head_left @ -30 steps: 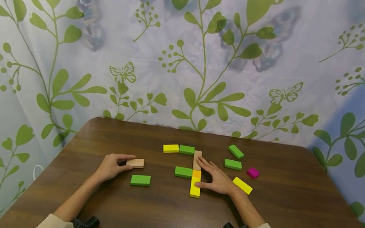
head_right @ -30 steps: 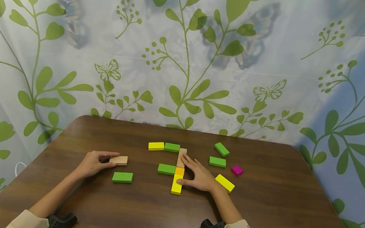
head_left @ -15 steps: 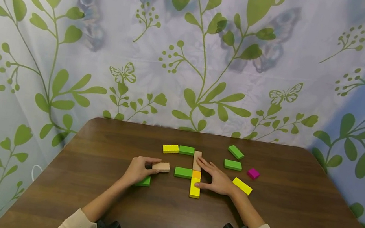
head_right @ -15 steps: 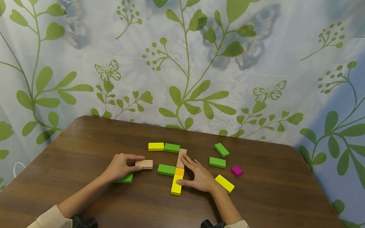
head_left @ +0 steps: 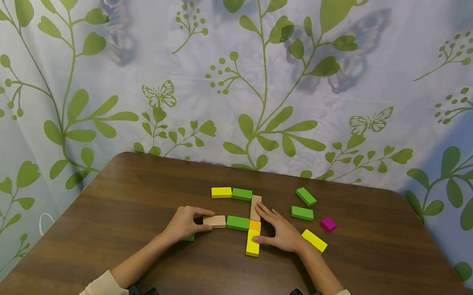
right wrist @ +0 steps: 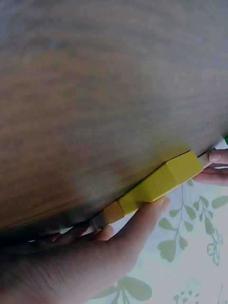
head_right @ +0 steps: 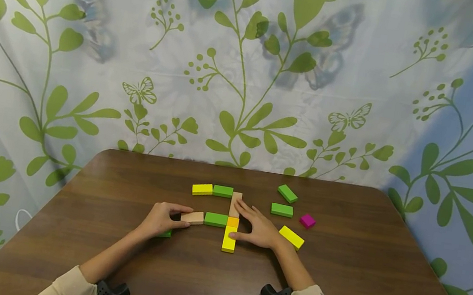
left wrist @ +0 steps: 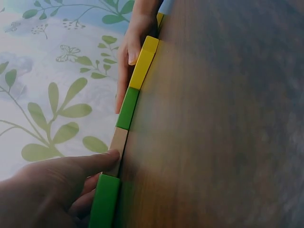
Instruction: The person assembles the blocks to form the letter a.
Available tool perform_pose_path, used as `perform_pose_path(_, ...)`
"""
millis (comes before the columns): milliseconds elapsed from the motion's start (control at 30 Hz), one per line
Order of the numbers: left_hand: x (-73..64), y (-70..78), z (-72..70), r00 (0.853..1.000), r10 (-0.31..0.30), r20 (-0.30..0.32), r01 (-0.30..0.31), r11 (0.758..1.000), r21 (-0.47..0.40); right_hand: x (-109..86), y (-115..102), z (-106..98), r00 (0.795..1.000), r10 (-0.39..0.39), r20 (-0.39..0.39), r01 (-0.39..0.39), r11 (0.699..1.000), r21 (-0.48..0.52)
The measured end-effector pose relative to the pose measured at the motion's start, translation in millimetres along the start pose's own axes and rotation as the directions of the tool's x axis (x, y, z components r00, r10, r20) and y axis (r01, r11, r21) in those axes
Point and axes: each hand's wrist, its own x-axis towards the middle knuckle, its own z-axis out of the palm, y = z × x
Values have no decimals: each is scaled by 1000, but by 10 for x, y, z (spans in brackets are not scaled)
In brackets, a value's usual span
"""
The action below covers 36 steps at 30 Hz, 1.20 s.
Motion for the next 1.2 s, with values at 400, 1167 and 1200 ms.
perform_pose_path(400, -11, 17, 11, 1000, 27, -10, -27, 1000, 13, -4, -24, -15, 1000, 5, 3, -5, 1000, 5)
perform_pose_path(1167, -528, -296, -493, 990, 112, 87, -109, 993, -38, -4, -23, -14, 1000, -7, 2, 7, 1000, 14)
perform_pose_path(1200, -531, -296, -498, 990, 114, 89, -111, 993, -36, -3, -22, -13, 1000, -12, 1, 12, 1000, 15)
